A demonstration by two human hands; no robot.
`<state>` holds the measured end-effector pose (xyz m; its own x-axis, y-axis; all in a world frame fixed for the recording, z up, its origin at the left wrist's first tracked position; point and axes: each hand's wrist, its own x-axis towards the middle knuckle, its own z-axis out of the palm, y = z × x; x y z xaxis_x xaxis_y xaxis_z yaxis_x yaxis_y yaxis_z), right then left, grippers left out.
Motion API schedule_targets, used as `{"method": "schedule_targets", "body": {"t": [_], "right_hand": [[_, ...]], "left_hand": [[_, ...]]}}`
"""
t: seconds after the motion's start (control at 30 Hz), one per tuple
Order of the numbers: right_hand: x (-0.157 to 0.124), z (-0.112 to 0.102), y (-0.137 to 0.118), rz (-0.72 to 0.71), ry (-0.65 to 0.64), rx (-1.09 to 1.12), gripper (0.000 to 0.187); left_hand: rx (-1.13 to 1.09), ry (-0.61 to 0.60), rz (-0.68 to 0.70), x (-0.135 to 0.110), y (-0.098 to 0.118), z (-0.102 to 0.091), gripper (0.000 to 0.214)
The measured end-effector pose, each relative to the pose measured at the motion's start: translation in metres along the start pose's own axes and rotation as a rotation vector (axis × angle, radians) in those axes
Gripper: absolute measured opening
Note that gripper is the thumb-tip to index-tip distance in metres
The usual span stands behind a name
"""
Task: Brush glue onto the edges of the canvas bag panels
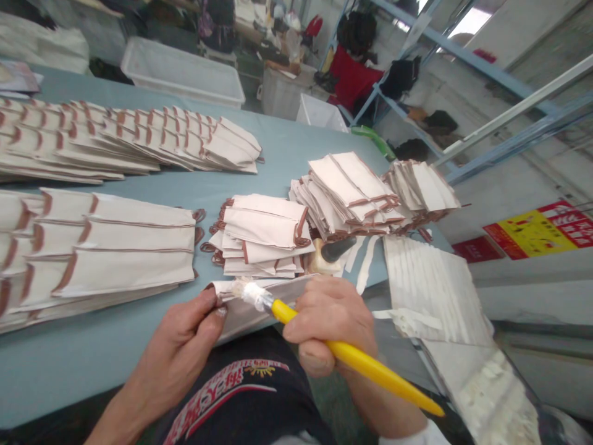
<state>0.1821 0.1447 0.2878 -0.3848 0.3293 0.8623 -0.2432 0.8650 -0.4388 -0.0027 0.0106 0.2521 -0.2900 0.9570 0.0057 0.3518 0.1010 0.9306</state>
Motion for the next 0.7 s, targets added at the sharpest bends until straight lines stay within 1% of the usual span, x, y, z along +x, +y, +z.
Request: {"method": "schedule_targets", "body": {"t": [0.07,0.1,0.13,0.2,0.3,0.37,0.43,0.5,0.6,0.67,0.7], "right_hand": [[-0.001,0.001,0.000,0.057,0.085,-0.017,0.018],[-0.001,0.001,0.000,0.079,0.099,-0.029,0.016],[-0.001,0.002,0.000,0.096,0.088,-0.043,0.017],[-0.002,0.005,-0.002,0.110,0.013,-0.068,0.022],[-0.005,0.014,-0.010,0.081,-0.065,-0.087,0.027],[-0.007,0.020,-0.015,0.085,-0.107,-0.083,0.022],[-0.008,0.022,-0.018,0.100,-0.112,-0.069,0.020],[-0.008,0.021,-0.016,0.122,-0.068,-0.048,0.023],[-0.006,0.017,-0.008,0.155,0.063,-0.031,0.028],[-0.005,0.017,-0.004,0.180,0.067,-0.052,0.026],[-0.005,0.019,-0.005,0.168,0.037,-0.060,0.027]], "left_hand": [[0.133,0.073,0.141,-0.004,-0.008,0.007,0.037],[0.187,0.103,0.199,-0.006,-0.015,0.010,0.037],[0.236,0.133,0.254,-0.009,-0.021,0.012,0.037],[0.315,0.171,0.342,-0.012,-0.033,0.014,0.035],[0.371,0.173,0.427,-0.013,-0.043,0.013,0.027],[0.383,0.171,0.465,-0.013,-0.045,0.011,0.023],[0.387,0.180,0.488,-0.014,-0.045,0.010,0.025],[0.389,0.192,0.489,-0.015,-0.046,0.010,0.026],[0.417,0.203,0.487,-0.016,-0.046,0.012,0.024],[0.449,0.212,0.497,-0.016,-0.046,0.013,0.023],[0.457,0.217,0.507,-0.016,-0.046,0.013,0.024]]}}
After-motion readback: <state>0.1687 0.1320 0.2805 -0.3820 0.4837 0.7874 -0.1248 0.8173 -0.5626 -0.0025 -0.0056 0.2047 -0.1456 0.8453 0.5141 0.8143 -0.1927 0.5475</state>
